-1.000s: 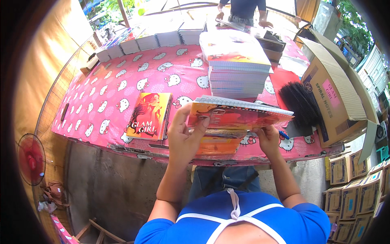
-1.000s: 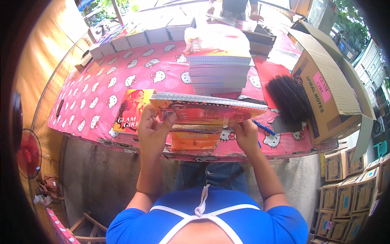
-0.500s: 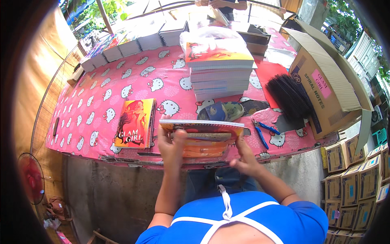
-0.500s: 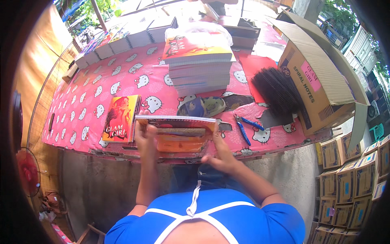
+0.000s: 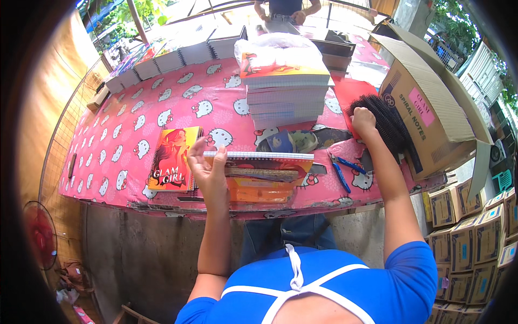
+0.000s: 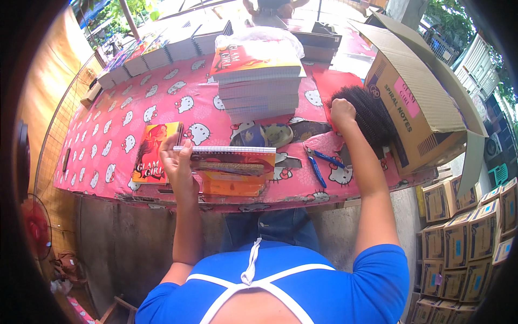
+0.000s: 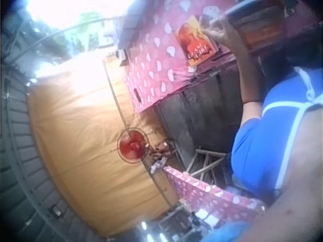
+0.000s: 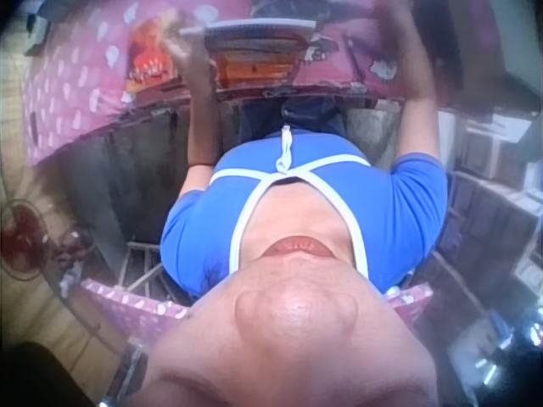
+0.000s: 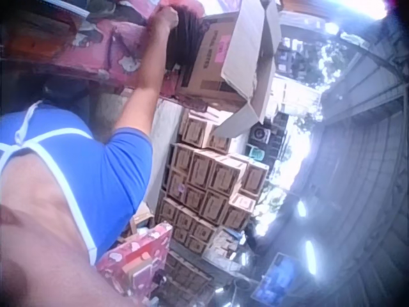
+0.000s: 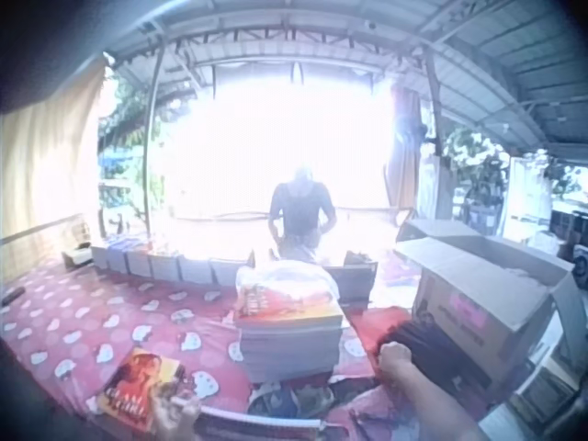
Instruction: The person staples the spines of spiral notebooks using a manual stapler on a table and places them in a stack.
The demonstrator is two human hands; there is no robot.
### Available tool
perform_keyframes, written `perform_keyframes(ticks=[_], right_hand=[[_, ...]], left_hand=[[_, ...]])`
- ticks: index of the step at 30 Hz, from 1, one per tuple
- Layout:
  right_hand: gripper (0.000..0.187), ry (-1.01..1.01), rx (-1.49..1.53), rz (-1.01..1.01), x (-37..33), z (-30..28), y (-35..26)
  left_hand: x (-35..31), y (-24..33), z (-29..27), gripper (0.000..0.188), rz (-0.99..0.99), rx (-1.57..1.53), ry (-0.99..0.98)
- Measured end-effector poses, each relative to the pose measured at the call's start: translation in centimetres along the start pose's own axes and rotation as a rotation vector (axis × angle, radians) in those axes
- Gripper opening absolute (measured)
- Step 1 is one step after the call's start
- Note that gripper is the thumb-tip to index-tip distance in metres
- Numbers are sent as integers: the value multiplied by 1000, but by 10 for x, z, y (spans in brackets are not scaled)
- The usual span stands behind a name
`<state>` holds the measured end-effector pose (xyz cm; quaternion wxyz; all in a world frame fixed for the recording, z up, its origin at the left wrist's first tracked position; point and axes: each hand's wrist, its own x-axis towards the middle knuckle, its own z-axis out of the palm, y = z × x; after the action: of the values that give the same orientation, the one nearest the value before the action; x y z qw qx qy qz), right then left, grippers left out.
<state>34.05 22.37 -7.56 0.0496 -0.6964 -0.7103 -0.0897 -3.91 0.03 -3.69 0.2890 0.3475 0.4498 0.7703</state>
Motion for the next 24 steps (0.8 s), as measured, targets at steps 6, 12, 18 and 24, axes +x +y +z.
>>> perform_keyframes(ticks=[6, 12, 18, 24], right_hand=[[21, 22, 75, 42, -6, 1, 7], [18, 333, 325, -188, -30, -1, 5], [22, 205, 1038, -508, -174, -118, -81], [21, 230, 1159, -451, -184, -128, -87]], left_hand=[[-34, 50, 51, 60, 743, 741, -169], [-37, 23, 70, 54, 782, 1201, -827], [-39, 26, 63, 19, 663, 690, -616], [-39, 31, 64, 13, 671, 659, -621]])
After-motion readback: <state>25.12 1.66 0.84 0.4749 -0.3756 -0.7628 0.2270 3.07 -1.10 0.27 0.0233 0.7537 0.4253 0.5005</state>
